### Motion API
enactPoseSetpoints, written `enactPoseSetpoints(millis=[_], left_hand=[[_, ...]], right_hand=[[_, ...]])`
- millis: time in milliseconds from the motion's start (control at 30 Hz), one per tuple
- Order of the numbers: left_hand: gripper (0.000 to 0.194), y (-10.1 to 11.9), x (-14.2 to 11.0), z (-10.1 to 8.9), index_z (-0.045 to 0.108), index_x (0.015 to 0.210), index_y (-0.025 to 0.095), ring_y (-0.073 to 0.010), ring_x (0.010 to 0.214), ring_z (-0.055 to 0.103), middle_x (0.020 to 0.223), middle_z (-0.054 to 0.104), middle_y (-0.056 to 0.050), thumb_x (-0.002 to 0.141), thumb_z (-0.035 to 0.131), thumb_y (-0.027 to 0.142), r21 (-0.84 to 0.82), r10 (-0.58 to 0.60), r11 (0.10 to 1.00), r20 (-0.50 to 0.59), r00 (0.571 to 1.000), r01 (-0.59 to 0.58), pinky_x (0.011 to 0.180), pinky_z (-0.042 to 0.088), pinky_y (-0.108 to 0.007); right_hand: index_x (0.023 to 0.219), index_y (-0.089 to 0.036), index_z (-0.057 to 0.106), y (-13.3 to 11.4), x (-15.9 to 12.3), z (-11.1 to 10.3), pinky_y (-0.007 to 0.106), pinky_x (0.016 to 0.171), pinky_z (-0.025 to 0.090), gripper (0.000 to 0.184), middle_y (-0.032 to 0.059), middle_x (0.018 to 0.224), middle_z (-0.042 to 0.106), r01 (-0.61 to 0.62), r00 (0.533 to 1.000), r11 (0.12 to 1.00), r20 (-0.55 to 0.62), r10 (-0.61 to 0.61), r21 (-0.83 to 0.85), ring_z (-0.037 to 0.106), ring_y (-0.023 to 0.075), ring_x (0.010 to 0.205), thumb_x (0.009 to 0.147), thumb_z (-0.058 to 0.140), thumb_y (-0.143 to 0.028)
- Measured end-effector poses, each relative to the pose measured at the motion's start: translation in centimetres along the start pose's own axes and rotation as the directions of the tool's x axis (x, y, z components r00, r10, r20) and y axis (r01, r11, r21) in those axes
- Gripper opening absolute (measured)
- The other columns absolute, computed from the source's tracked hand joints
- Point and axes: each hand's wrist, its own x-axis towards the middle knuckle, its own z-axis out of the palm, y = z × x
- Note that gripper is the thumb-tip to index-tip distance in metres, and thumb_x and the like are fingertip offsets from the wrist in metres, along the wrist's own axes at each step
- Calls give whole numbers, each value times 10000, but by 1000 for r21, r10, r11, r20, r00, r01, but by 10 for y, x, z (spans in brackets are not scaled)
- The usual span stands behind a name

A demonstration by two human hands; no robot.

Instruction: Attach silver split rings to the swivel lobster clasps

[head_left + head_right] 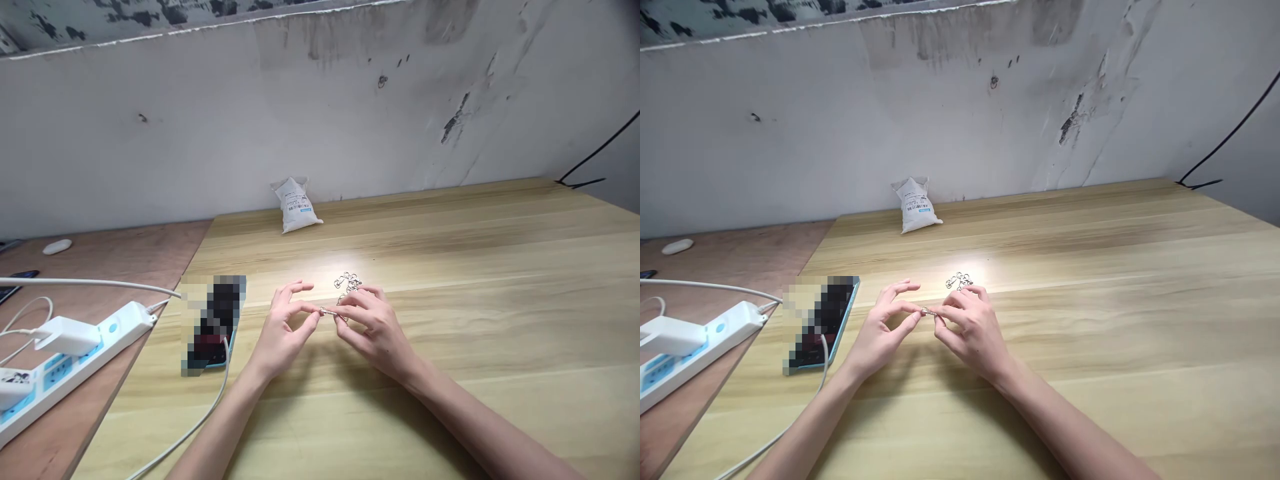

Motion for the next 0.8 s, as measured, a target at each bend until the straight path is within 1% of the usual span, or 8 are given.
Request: enactPoseSetpoints(millis=[167,267,433,567,700,800], left_hand=[[179,-3,2,-2,731,819,229,-272,1298,480,1282,604,-97,897,594,314,-147,-64,986,65,996,73,1079,390,-511],[202,-4,3,-3,735,809,229,-267,1284,502,1276,614,-97,904,586,327,-196,-86,975,109,990,106,1064,414,-485],[199,-6,4,-5,732,778,238,-265,1303,484,1286,607,-82,888,607,347,-201,-138,965,159,978,169,1084,392,-484],[195,-5,4,-7,737,787,243,-262,1321,469,1287,607,-81,890,601,338,-208,-132,964,174,976,167,1063,418,-466],[183,-5,4,-7,741,788,240,-265,1294,500,1273,618,-93,879,616,337,-217,-126,962,184,975,166,1045,441,-469],[159,-5,4,-7,740,788,236,-270,1285,509,1264,625,-100,867,635,325,-219,-122,962,179,976,161,1037,449,-475]], right_hand=[[1023,-284,730,-1,2,-1,377,850,394,256,12,789,652,25,999,1000,34,-25,8,581,149,712,890,550,-160],[1033,-287,730,-1,2,-2,381,859,388,265,9,782,645,43,997,999,62,-43,-10,567,145,694,886,550,-160],[996,-271,735,1,2,-3,385,871,378,238,11,785,649,45,998,998,54,-43,-32,567,146,696,883,556,-164],[985,-276,738,2,3,-4,389,890,370,241,4,789,656,51,998,997,36,-49,-54,554,135,666,878,561,-151],[980,-284,737,2,3,-5,386,897,370,246,6,790,658,55,997,995,55,-51,-79,549,140,674,882,556,-150],[986,-284,735,2,3,-5,390,904,369,246,5,795,661,69,997,994,48,-65,-83,555,141,680,877,561,-149]])
